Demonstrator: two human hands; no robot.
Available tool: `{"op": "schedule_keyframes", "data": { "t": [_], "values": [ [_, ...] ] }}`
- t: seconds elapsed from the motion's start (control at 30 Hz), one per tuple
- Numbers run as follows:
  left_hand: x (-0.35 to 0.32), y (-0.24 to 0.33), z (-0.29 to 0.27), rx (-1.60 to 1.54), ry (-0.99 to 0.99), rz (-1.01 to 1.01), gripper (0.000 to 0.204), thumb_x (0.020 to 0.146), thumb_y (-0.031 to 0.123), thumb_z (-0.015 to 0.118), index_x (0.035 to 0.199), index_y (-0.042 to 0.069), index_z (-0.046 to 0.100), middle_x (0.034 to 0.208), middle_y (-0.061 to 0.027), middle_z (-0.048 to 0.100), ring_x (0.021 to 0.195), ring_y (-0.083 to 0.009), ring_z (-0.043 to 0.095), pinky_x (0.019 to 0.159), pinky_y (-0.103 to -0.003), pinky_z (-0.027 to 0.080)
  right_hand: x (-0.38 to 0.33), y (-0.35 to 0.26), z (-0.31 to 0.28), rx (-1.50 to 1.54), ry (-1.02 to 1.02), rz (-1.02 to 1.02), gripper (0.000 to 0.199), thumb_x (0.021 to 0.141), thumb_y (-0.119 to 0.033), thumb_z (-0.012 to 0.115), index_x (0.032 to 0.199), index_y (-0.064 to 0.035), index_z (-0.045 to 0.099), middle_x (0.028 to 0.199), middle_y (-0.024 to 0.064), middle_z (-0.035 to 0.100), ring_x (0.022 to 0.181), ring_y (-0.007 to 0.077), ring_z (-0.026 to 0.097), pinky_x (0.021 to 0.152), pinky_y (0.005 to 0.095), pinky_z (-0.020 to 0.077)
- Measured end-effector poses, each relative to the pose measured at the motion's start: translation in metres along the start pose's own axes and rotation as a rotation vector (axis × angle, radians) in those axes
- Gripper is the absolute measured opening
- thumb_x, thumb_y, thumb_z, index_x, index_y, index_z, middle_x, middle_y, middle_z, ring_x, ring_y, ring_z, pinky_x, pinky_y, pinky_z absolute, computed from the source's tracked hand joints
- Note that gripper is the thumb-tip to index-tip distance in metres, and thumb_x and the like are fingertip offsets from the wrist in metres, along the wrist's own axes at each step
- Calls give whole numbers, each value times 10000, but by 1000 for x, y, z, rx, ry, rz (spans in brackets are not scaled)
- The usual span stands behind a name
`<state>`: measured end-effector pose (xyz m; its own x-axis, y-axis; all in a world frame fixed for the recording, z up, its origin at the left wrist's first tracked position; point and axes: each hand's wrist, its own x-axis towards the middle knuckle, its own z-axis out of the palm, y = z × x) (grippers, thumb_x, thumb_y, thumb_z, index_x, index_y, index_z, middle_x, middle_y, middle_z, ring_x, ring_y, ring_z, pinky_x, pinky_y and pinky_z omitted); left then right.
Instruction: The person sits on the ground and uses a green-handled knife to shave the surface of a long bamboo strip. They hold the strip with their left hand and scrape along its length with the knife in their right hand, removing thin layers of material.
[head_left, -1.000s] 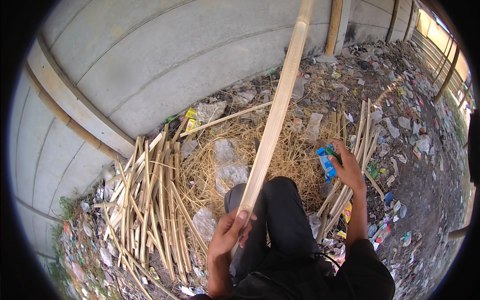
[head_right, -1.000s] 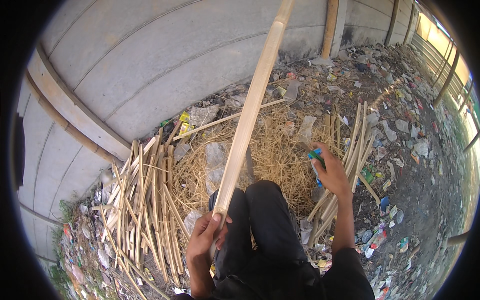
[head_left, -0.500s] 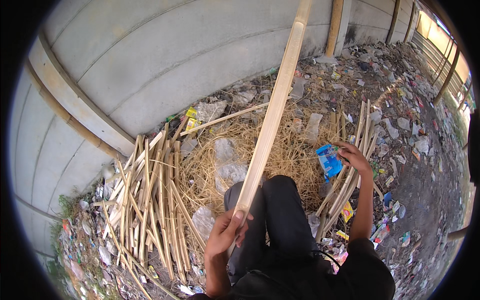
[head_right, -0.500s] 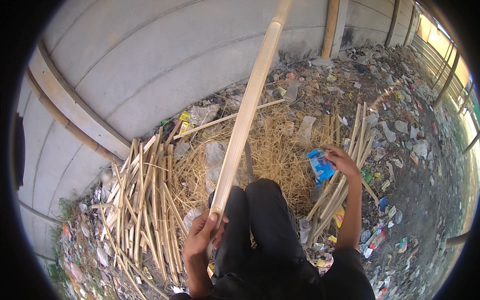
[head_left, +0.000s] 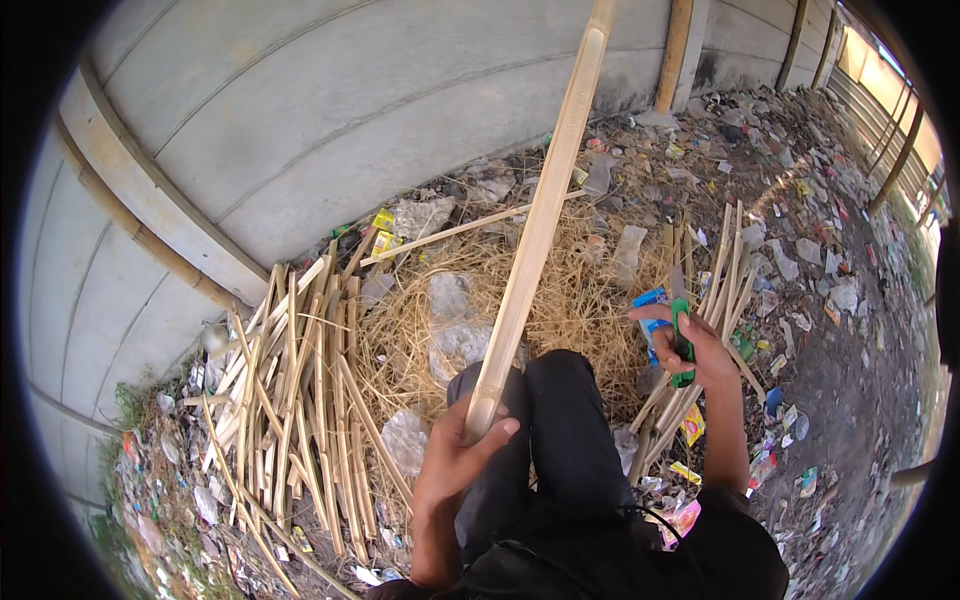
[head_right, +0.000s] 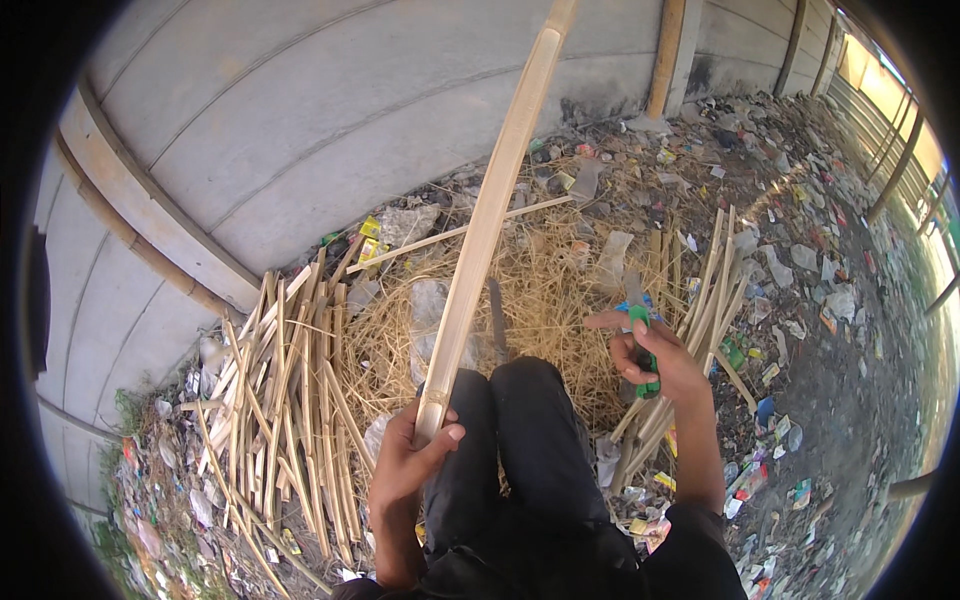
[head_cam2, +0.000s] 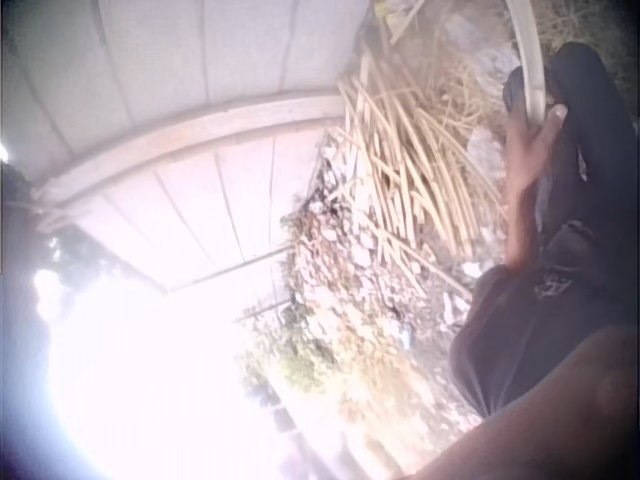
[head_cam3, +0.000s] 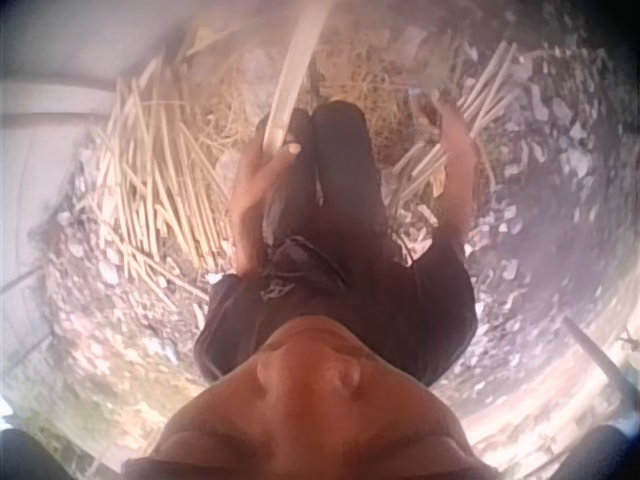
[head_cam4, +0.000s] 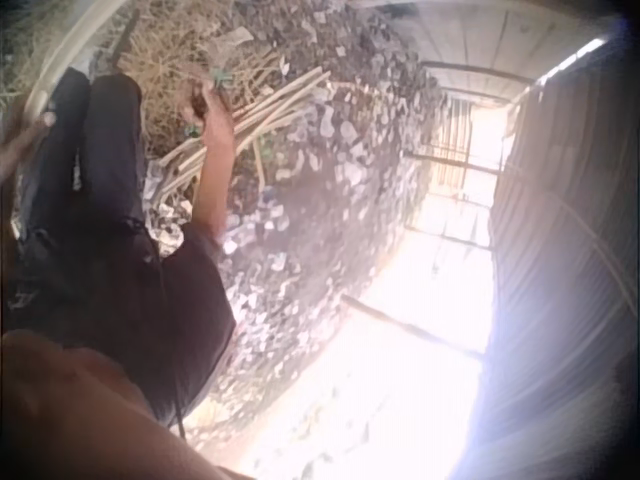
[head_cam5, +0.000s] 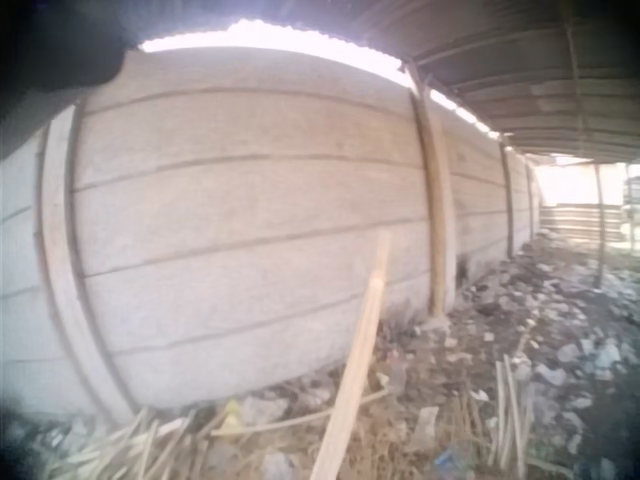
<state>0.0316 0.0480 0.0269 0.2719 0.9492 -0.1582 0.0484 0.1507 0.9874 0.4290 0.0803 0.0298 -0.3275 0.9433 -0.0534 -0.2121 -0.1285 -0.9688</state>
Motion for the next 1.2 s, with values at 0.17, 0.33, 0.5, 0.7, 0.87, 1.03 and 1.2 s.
{"op": "schedule_keyframes", "data": {
  "t": [0.17,0.33,0.5,0.7,0.87,1.03,1.2],
  "values": [
    [25,32,13,8,-36,101,393,863,146,948,1149,22,710,1059,-36,718,1000,-115,648,893,-312,533,12,17,61,274,-239,111,808,1134,-638,409,1560,47,448,687,34,529,467,51,368,422,214,272],
    [45,46,23,28,-76,257,499,818,75,963,1197,13,644,1212,-97,763,1122,-147,661,988,-359,537,17,20,91,455,-423,222,924,1103,-733,336,1622,32,348,685,57,526,469,59,368,416,216,267],
    [57,53,32,-91,-159,225,463,807,-42,930,1177,-1,653,1227,-105,744,1137,-134,671,951,-316,575,12,30,97,361,-410,274,908,1079,-786,240,1641,-83,360,658,59,520,429,62,354,391,226,255],
    [65,43,41,-130,-195,197,424,826,-129,877,1161,-6,647,1042,-86,745,1020,-148,727,921,-314,619,13,32,106,329,-407,316,874,1081,-785,250,1591,-97,423,660,48,507,441,61,359,398,213,269],
    [62,50,39,-165,-126,150,431,838,-87,893,1151,17,615,945,-55,741,878,-106,712,790,-270,585,10,30,94,234,-336,263,928,1074,-788,297,1598,-31,408,656,42,500,443,52,351,404,218,261],
    [69,53,1,77,95,267,430,831,-55,901,1144,23,616,934,-66,756,833,-97,709,751,-271,588,0,10,67,75,66,-8,761,1136,-654,371,1553,-29,496,665,13,503,454,47,342,417,223,252],
    [104,30,-55,688,535,405,353,887,62,868,1109,-34,610,836,-185,740,723,-302,723,711,-406,568,-12,3,34,55,441,-126,638,1153,-538,457,1522,-21,521,709,-5,495,501,37,324,469,226,259]
  ]
}}
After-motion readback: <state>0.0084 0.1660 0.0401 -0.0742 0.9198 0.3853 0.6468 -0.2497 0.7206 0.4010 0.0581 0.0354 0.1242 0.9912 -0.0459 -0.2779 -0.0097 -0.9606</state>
